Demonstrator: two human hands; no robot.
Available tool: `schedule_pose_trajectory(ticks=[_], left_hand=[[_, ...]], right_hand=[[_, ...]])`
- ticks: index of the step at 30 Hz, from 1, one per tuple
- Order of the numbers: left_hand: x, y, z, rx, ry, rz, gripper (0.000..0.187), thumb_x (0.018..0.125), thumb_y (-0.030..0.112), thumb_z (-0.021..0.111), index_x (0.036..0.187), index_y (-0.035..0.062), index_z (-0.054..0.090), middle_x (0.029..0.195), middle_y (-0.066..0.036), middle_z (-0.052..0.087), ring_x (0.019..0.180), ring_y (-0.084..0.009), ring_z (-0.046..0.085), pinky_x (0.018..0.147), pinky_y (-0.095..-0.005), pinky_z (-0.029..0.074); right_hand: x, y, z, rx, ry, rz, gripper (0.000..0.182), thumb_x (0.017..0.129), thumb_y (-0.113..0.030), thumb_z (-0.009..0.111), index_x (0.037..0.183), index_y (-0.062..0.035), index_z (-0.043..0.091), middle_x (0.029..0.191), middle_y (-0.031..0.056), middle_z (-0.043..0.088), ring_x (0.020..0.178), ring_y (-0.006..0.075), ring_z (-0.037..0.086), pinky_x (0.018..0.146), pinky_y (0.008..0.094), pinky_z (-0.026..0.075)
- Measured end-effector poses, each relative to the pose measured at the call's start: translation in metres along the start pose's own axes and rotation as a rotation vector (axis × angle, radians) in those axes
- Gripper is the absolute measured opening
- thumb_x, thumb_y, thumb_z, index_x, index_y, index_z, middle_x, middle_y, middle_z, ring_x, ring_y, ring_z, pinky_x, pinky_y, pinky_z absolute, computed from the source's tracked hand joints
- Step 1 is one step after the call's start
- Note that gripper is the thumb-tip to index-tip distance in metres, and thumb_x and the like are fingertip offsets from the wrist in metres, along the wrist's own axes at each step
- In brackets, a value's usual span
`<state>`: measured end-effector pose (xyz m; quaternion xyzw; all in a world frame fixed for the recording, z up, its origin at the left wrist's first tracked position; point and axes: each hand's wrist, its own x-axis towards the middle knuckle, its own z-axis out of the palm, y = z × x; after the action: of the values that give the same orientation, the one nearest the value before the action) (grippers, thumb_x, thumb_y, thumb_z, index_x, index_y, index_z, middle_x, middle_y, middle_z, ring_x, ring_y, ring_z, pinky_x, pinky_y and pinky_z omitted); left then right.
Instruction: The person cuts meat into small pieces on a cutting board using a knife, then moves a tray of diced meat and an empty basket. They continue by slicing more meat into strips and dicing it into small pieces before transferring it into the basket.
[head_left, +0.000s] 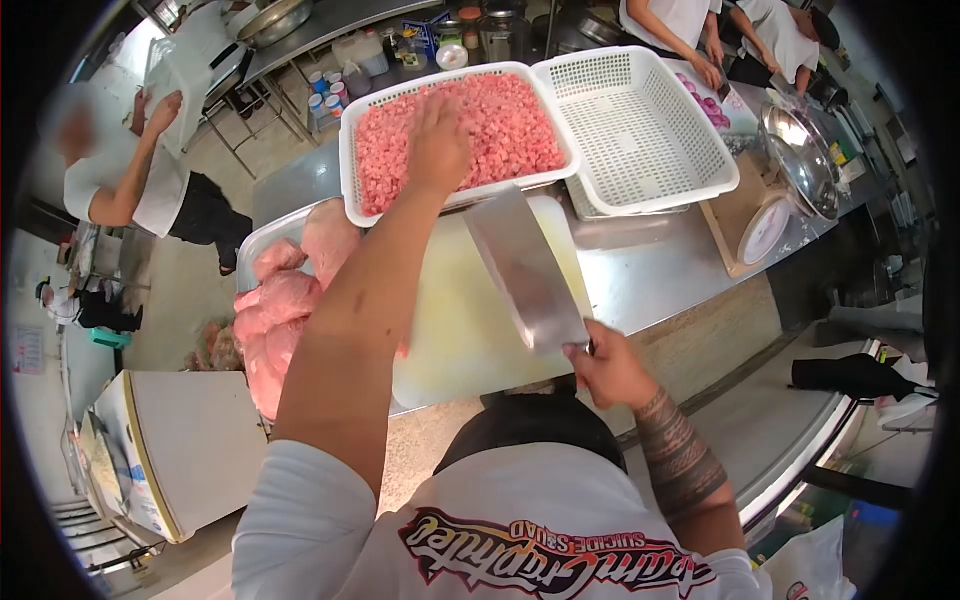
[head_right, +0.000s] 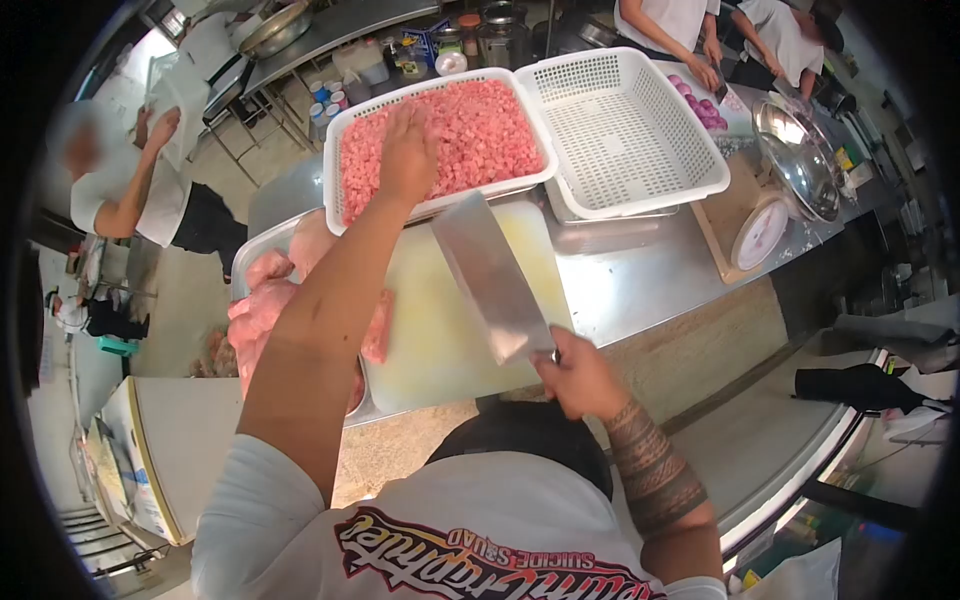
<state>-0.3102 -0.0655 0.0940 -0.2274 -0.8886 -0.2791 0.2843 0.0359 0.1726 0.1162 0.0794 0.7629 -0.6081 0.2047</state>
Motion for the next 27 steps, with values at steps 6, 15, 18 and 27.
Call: schedule_pose_trajectory(ticks=[6,15,18,27], left_hand=[[-0.055,0.002,0.004,0.339,-0.008,-0.125,0.085,0.101,0.051,0.060,0.168,0.0090,0.029,0.171,-0.031,0.023,0.157,-0.0540,0.018,0.127,-0.0673,0.012],[-0.184,0.028,-0.050,0.201,-0.252,-0.301,0.077,0.096,0.039,0.072,0.158,0.0017,0.045,0.163,-0.033,0.037,0.152,-0.0466,0.035,0.124,-0.0552,0.029],[-0.212,0.021,-0.108,0.162,-0.264,-0.596,0.062,0.095,0.033,0.070,0.145,-0.0016,0.059,0.148,-0.031,0.056,0.139,-0.0449,0.053,0.116,-0.0497,0.042],[-0.255,0.031,-0.121,-0.154,-0.401,-1.001,0.054,0.087,0.020,0.069,0.136,-0.0028,0.064,0.101,-0.021,0.076,0.094,-0.0298,0.075,0.083,-0.0394,0.059]], right_hand=[[-0.027,0.051,0.002,0.094,0.112,0.047,0.025,0.103,-0.016,0.065,0.118,0.0034,0.060,0.070,0.0053,0.061,0.053,0.0109,0.060,0.050,0.0322,0.049],[-0.012,0.086,-0.034,-0.718,0.136,-0.184,0.038,0.092,-0.009,0.063,0.127,0.0056,0.056,0.091,0.0330,0.069,0.092,0.0568,0.065,0.080,0.0591,0.054],[0.000,0.054,-0.037,-0.641,0.019,-0.081,0.053,0.091,-0.007,0.062,0.141,0.0057,0.048,0.097,0.0356,0.069,0.094,0.0555,0.067,0.082,0.0609,0.054],[0.032,0.030,-0.033,-0.691,-0.148,-0.249,0.069,0.092,-0.004,0.059,0.156,0.0028,0.033,0.092,0.0322,0.070,0.091,0.0520,0.068,0.080,0.0599,0.054]])
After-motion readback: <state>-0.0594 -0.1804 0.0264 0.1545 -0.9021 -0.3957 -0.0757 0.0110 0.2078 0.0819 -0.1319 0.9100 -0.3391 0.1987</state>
